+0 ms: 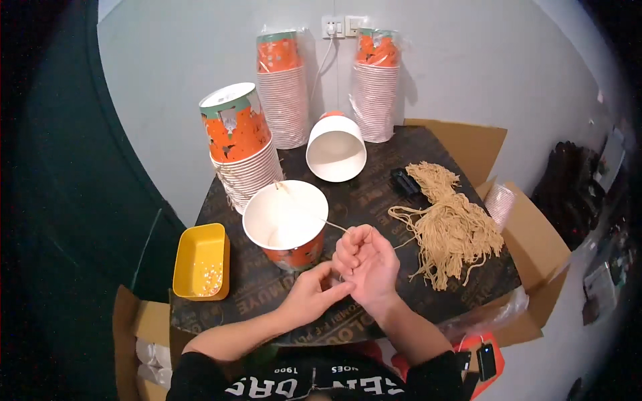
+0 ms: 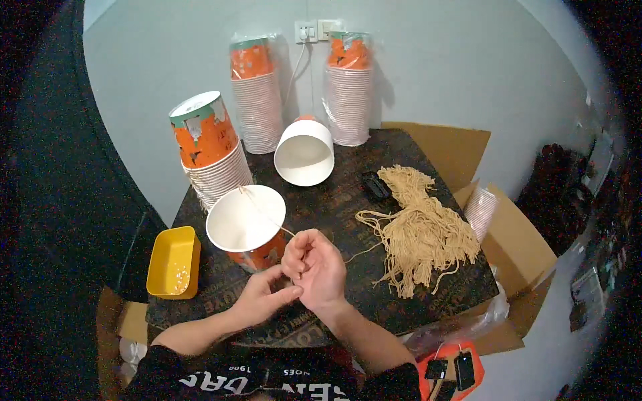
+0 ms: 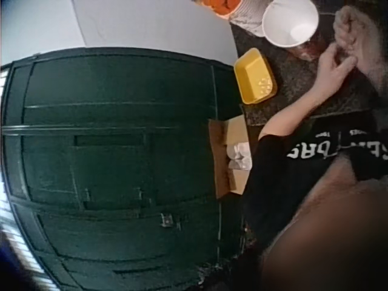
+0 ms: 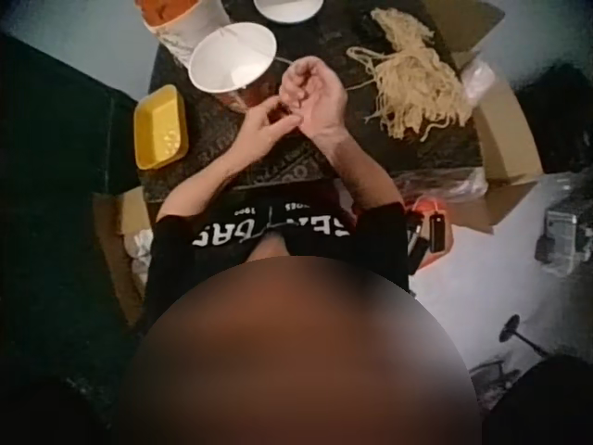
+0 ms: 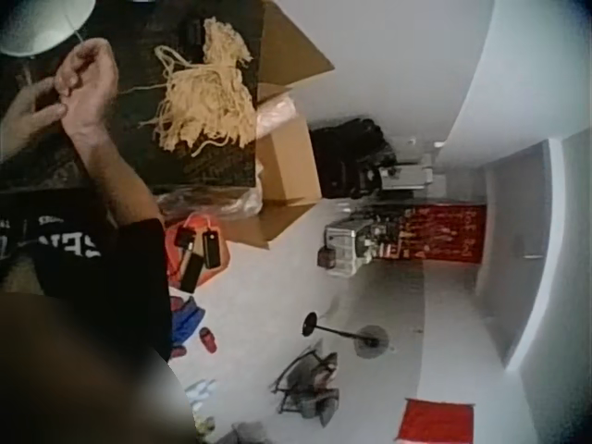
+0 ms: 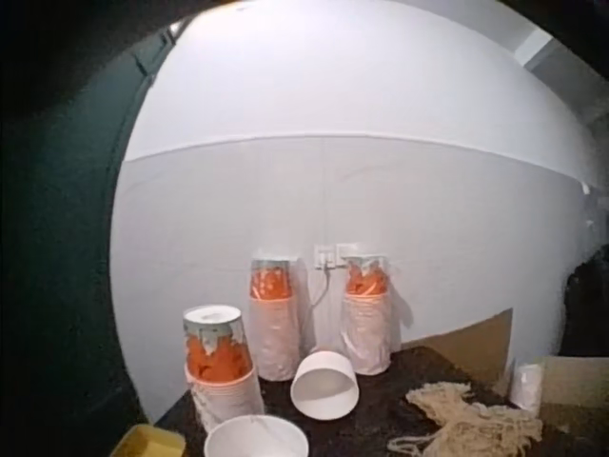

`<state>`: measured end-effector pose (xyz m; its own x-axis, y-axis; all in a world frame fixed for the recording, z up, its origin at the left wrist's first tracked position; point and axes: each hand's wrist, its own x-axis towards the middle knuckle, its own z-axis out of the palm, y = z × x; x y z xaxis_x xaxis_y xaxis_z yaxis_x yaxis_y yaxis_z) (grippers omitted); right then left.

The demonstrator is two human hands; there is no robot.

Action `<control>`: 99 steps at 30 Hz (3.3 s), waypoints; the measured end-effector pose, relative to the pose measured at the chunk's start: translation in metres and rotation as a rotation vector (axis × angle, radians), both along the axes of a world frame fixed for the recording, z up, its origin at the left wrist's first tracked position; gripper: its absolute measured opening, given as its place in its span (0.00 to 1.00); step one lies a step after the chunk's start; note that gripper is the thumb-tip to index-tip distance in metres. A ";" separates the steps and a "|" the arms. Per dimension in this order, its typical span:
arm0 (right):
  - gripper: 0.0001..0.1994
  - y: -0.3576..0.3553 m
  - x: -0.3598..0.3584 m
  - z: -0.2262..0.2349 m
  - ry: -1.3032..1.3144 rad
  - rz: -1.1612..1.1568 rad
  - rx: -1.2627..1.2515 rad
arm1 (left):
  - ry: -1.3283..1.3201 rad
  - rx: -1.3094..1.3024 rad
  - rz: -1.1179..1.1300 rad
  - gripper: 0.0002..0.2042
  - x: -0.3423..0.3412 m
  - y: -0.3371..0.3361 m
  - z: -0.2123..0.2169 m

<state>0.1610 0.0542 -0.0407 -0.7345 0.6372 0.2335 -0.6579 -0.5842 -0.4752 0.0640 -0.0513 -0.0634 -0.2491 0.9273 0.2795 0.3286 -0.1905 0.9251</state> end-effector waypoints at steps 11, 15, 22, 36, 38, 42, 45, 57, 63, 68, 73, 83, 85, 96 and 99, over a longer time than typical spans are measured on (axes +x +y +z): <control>0.12 -0.001 0.010 -0.024 -0.602 -0.937 1.426 | 0.434 -0.238 0.045 0.10 -0.021 -0.019 0.010; 0.11 -0.015 0.013 -0.027 -0.445 -0.585 1.315 | 0.623 -0.236 0.015 0.10 -0.027 -0.021 0.025; 0.06 -0.015 0.017 -0.026 -0.556 -0.438 1.277 | 0.673 -0.282 0.031 0.08 -0.031 -0.029 0.051; 0.05 -0.028 0.006 -0.033 -0.645 -0.651 1.119 | 0.936 0.082 0.532 0.17 -0.068 -0.039 0.059; 0.06 -0.030 0.002 -0.035 -0.617 -0.708 1.103 | 1.001 0.090 0.516 0.16 -0.072 -0.038 0.051; 0.06 -0.034 -0.001 -0.037 -0.624 -0.753 1.110 | 1.016 0.108 0.447 0.12 -0.071 -0.038 0.040; 0.06 -0.035 -0.001 -0.039 -0.663 -0.734 1.091 | 0.960 0.104 0.388 0.09 -0.064 -0.038 0.040; 0.04 -0.037 -0.001 -0.038 -0.625 -0.721 1.063 | 0.858 0.096 0.370 0.07 -0.052 -0.046 0.049; 0.04 -0.036 -0.005 -0.040 -0.629 -0.717 1.083 | 0.869 0.143 0.385 0.07 -0.058 -0.050 0.050; 0.05 -0.034 -0.008 -0.040 -0.607 -0.749 1.116 | 0.860 0.133 0.379 0.06 -0.060 -0.051 0.050; 0.05 -0.033 -0.011 -0.040 -0.613 -0.750 1.126 | 0.886 0.140 0.364 0.06 -0.062 -0.049 0.054; 0.05 -0.026 -0.021 -0.036 -0.592 -0.820 1.219 | 0.783 -0.150 -0.091 0.13 -0.084 -0.006 0.076; 0.05 -0.026 -0.023 -0.040 -0.610 -0.808 1.213 | 0.791 -0.185 -0.189 0.13 -0.090 0.003 0.072; 0.04 -0.024 -0.012 -0.034 -0.651 -0.729 1.227 | 0.670 -0.251 -0.053 0.07 -0.082 0.003 0.073; 0.04 -0.021 -0.008 -0.039 -0.666 -0.728 1.315 | 0.504 -0.355 0.073 0.07 -0.064 -0.005 0.089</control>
<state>0.1530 0.0332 -0.0798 -0.5736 0.5046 0.6452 -0.0854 0.7465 -0.6598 0.0002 -0.0562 0.0257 -0.2333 0.9708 0.0566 0.7423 0.1402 0.6553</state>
